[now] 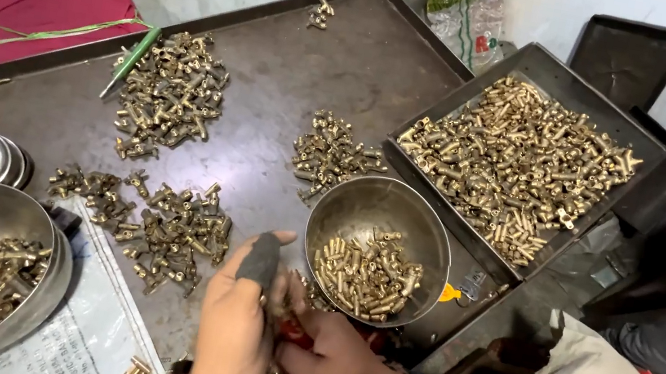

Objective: The recorder uses pliers to pick up, inspect, and clean small brass components at a metal fabrication workbench.

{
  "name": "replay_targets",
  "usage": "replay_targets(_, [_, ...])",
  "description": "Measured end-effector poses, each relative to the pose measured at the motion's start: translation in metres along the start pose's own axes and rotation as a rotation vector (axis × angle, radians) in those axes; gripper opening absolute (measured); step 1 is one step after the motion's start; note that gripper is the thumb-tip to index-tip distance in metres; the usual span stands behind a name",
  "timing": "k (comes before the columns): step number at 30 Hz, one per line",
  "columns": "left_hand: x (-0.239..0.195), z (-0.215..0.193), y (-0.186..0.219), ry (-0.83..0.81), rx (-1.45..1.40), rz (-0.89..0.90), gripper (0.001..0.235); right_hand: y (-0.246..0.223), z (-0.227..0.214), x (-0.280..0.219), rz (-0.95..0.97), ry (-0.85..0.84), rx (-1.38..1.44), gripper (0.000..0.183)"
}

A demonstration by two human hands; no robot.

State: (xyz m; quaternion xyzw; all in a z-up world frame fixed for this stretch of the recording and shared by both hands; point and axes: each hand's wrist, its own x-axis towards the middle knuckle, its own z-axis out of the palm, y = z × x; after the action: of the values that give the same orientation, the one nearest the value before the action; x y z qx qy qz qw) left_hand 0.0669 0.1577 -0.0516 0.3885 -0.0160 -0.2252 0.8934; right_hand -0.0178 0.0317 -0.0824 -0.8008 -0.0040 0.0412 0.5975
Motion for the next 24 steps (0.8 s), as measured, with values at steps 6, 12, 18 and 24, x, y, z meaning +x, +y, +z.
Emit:
replay_targets(6, [-0.031, 0.009, 0.047, -0.491, -0.029, -0.040, 0.033, 0.006, 0.014, -0.031, 0.437, -0.422, 0.847, 0.011])
replay_targets(12, [0.018, -0.013, 0.014, 0.171, 0.095, -0.150, 0.035, 0.013, -0.004, 0.005, 0.113, -0.201, -0.331, 0.012])
replay_targets(18, [-0.025, 0.017, 0.053, -0.635, -0.130, -0.159, 0.027, -0.038, -0.019, -0.010, 0.258, -0.521, 0.444, 0.023])
replay_targets(24, [-0.016, -0.007, -0.003, -0.036, 0.431, 0.207, 0.029, -0.010, -0.021, -0.013, -0.063, -0.090, -0.422, 0.017])
